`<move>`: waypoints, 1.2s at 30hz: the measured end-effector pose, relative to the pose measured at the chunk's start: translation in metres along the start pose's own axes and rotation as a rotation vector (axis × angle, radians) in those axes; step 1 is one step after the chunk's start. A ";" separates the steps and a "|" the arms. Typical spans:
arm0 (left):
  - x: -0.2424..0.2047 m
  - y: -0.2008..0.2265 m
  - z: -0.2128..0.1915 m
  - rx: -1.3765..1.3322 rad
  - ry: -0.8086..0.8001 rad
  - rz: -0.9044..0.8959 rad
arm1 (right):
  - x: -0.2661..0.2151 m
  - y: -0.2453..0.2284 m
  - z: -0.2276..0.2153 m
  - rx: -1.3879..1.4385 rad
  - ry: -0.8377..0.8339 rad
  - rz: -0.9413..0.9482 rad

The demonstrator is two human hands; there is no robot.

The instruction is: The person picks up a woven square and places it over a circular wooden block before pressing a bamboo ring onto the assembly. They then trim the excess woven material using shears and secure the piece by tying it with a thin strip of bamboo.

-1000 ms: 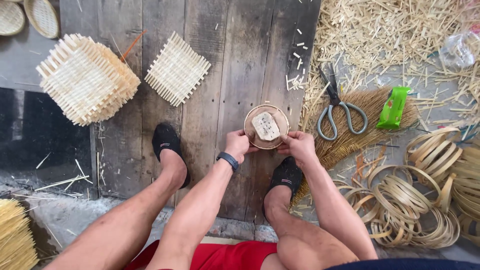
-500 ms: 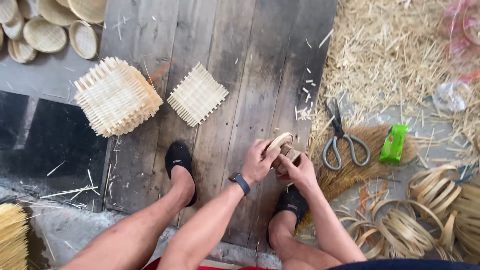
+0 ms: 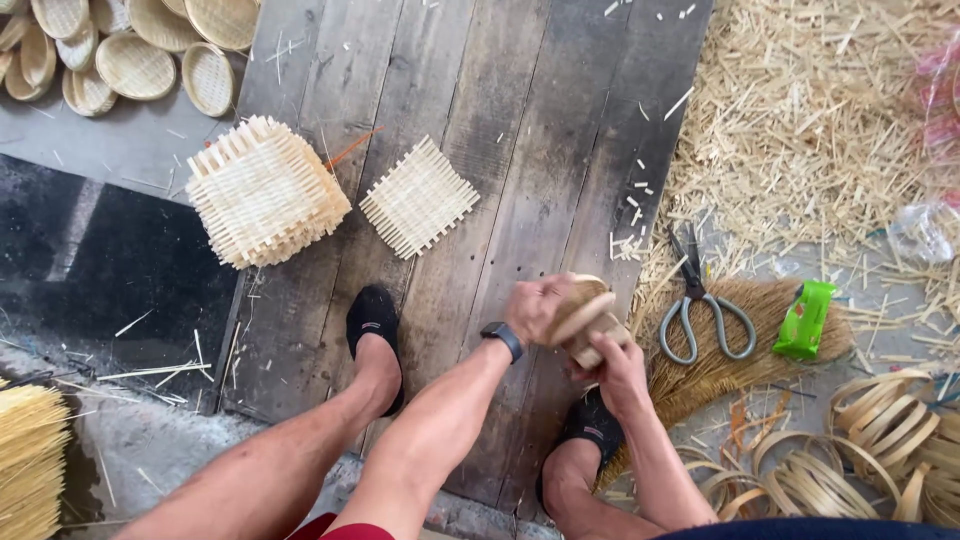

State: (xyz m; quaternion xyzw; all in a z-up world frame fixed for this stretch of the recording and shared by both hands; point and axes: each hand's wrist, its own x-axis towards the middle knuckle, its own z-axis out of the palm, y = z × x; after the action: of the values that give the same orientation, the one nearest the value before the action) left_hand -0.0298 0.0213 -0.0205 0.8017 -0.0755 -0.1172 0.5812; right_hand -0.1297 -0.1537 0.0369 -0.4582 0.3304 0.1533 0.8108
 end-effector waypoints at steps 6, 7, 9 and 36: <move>-0.019 -0.050 -0.032 0.354 -0.046 -0.345 | -0.024 0.006 -0.050 0.129 -0.109 -0.165; -0.015 -0.054 -0.035 0.395 -0.098 -0.347 | -0.020 0.005 -0.055 0.141 -0.105 -0.188; -0.008 -0.061 -0.037 0.392 -0.251 -0.281 | -0.018 0.003 -0.062 0.131 -0.040 -0.128; 0.068 -0.135 -0.196 0.457 0.863 -0.747 | 0.028 0.014 0.010 -0.539 0.042 -0.070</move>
State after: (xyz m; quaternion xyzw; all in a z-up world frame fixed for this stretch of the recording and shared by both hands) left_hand 0.0877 0.2251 -0.0970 0.8534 0.4294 0.0415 0.2925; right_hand -0.1128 -0.1394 0.0128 -0.6715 0.2784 0.1981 0.6575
